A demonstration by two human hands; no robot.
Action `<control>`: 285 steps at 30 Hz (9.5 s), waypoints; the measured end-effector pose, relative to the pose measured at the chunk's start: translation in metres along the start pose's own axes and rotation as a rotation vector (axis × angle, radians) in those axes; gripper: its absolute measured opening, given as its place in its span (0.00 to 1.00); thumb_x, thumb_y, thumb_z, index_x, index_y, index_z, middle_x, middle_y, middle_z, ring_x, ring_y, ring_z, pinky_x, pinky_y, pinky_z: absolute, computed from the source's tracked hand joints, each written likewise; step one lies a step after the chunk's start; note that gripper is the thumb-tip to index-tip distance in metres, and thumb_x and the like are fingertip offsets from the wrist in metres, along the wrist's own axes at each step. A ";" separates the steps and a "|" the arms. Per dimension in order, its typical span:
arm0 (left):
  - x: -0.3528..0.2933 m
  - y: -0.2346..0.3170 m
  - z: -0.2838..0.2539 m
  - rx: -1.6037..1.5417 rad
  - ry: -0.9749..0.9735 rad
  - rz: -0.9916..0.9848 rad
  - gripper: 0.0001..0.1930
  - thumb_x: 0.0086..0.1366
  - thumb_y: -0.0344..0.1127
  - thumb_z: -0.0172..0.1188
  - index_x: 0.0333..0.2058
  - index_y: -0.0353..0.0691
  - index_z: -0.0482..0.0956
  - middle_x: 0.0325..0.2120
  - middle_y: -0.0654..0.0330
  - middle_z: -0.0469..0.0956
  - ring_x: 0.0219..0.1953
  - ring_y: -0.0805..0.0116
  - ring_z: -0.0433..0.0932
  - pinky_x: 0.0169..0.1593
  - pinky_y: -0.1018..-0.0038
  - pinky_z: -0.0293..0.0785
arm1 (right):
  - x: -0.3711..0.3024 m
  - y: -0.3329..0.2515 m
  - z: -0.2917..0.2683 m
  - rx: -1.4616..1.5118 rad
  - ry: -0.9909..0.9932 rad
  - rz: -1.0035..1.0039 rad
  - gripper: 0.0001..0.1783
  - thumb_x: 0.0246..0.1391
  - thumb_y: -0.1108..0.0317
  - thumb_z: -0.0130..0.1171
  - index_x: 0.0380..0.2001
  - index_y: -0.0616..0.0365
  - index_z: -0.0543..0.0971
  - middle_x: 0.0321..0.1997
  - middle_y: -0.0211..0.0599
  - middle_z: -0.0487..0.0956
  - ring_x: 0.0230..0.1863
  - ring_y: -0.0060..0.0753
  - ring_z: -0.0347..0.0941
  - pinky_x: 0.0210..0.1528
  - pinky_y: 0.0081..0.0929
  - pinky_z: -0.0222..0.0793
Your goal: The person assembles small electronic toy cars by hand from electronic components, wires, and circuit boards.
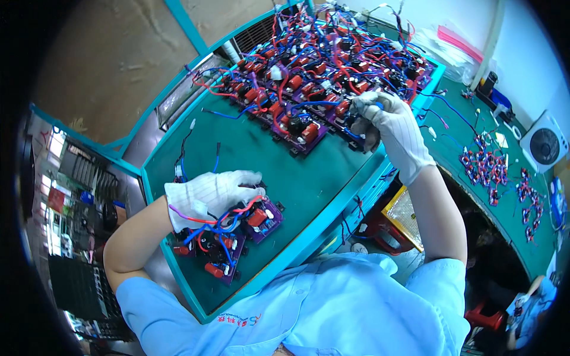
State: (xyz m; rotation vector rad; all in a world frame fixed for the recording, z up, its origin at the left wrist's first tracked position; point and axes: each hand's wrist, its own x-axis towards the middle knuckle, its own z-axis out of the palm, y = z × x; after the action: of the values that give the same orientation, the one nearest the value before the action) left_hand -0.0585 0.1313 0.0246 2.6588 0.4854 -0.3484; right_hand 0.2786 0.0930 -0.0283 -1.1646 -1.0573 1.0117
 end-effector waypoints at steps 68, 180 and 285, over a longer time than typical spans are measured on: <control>-0.153 0.027 0.082 0.143 0.485 -0.806 0.58 0.52 0.72 0.59 0.66 0.29 0.51 0.57 0.34 0.67 0.61 0.43 0.68 0.63 0.61 0.66 | -0.079 0.029 0.011 -0.962 -0.054 -0.645 0.10 0.57 0.65 0.61 0.34 0.63 0.78 0.25 0.46 0.76 0.25 0.49 0.73 0.30 0.38 0.68; -0.129 -0.007 0.099 -0.028 0.760 -0.932 0.31 0.54 0.51 0.69 0.50 0.35 0.72 0.39 0.46 0.72 0.43 0.49 0.75 0.47 0.62 0.73 | -0.074 0.069 0.027 -0.664 -0.068 -0.840 0.10 0.57 0.63 0.57 0.28 0.59 0.75 0.29 0.39 0.76 0.33 0.44 0.73 0.39 0.37 0.68; 0.035 -0.090 -0.004 -1.152 0.863 -0.726 0.22 0.66 0.51 0.61 0.48 0.42 0.69 0.37 0.64 0.73 0.30 0.75 0.76 0.37 0.74 0.80 | -0.063 0.074 0.025 -0.521 -0.166 -0.959 0.13 0.39 0.67 0.69 0.31 0.50 0.78 0.22 0.26 0.72 0.22 0.34 0.69 0.29 0.33 0.62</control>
State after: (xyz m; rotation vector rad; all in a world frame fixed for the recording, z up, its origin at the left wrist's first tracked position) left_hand -0.0607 0.2198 -0.0146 1.3053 1.3744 0.7281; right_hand 0.2365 0.0459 -0.1060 -0.7883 -1.8275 0.0639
